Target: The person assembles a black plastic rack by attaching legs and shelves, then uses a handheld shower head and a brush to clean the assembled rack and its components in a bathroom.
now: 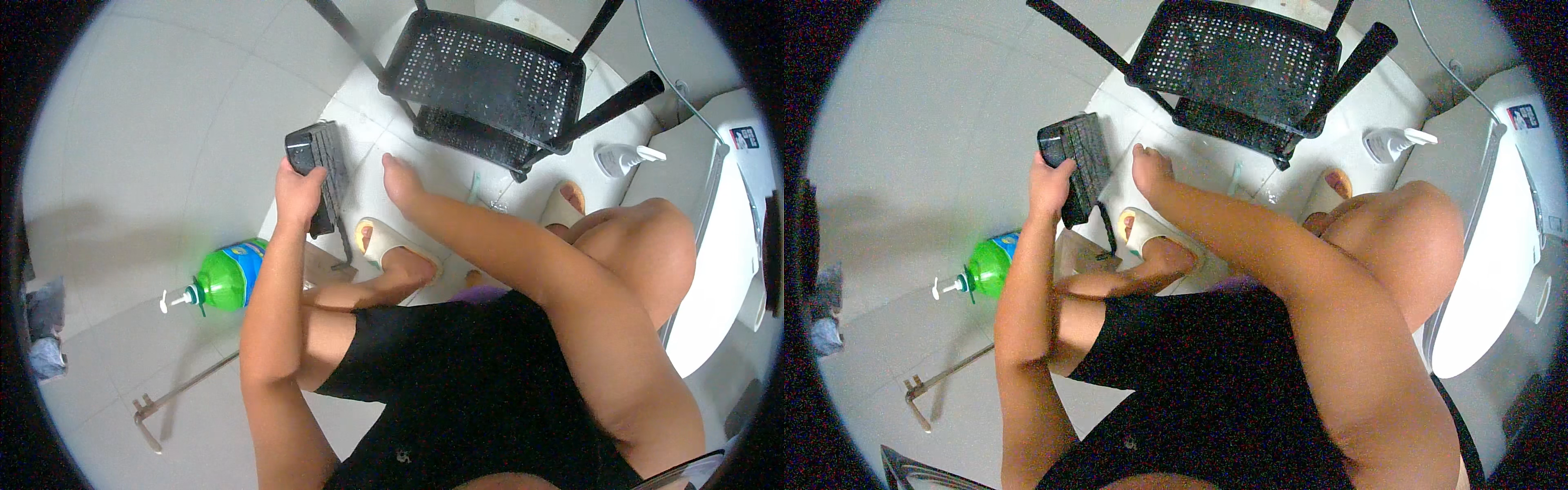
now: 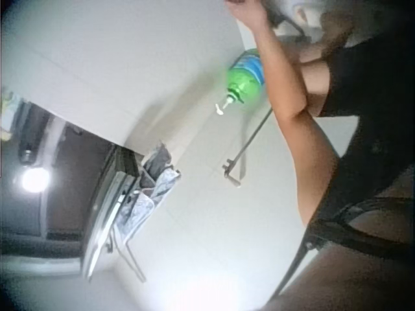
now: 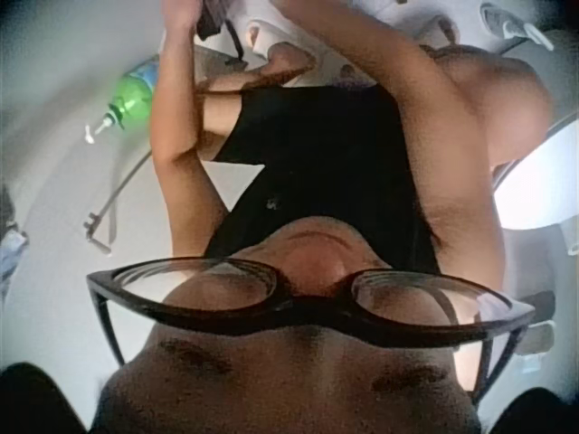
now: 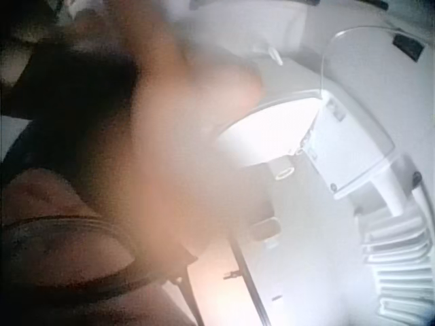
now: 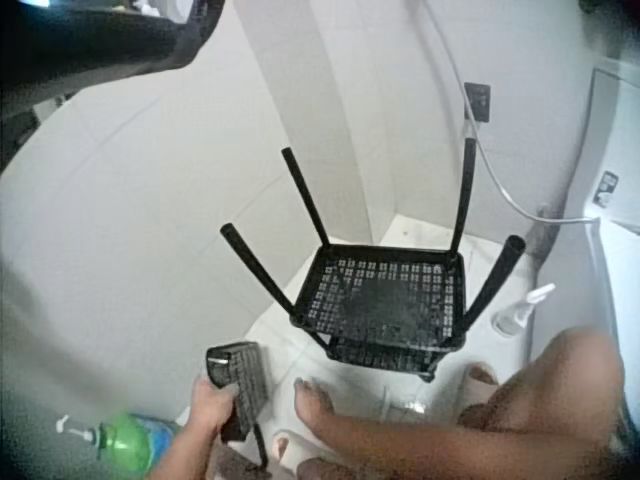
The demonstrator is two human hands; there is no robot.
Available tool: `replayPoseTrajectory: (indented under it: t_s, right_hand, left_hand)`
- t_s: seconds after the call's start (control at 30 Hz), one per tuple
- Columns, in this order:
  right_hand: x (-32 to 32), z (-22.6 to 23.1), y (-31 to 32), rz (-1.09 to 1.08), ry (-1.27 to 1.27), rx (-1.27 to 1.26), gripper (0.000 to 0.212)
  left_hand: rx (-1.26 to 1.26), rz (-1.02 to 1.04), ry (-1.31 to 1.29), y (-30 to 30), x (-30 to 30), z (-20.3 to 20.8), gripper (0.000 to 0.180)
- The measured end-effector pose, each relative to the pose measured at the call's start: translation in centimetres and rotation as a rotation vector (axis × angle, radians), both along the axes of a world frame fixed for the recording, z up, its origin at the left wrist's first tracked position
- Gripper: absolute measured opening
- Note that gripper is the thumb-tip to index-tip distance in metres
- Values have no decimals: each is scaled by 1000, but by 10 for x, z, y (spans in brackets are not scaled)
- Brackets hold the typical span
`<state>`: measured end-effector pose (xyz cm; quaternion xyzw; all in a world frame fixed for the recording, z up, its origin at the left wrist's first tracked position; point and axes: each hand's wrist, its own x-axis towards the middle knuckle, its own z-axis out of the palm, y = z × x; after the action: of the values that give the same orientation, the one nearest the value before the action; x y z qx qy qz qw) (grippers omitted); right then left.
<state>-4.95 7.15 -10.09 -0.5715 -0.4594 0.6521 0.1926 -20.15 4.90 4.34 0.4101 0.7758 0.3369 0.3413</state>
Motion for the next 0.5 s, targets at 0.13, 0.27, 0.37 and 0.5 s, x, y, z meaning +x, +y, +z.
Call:
replayPoseTrajectory:
  t_s: [0.13, 0.27, 0.37, 0.5]
  right_hand:
    - [-28, 5, -3, -165, 366, 60, 68]
    - [-10, 43, -17, -33, 431, -248, 60]
    - [-6, 19, -5, -76, 61, -44, 61]
    - [-23, 18, -5, -186, 379, 8, 65]
  left_hand:
    - [-53, -176, -325, -5, 14, -4, 37]
    - [-8, -39, -200, -11, -12, -15, 38]
    - [104, 136, -255, 1, -7, 5, 33]
    - [48, 69, -146, -1, 5, 4, 32]
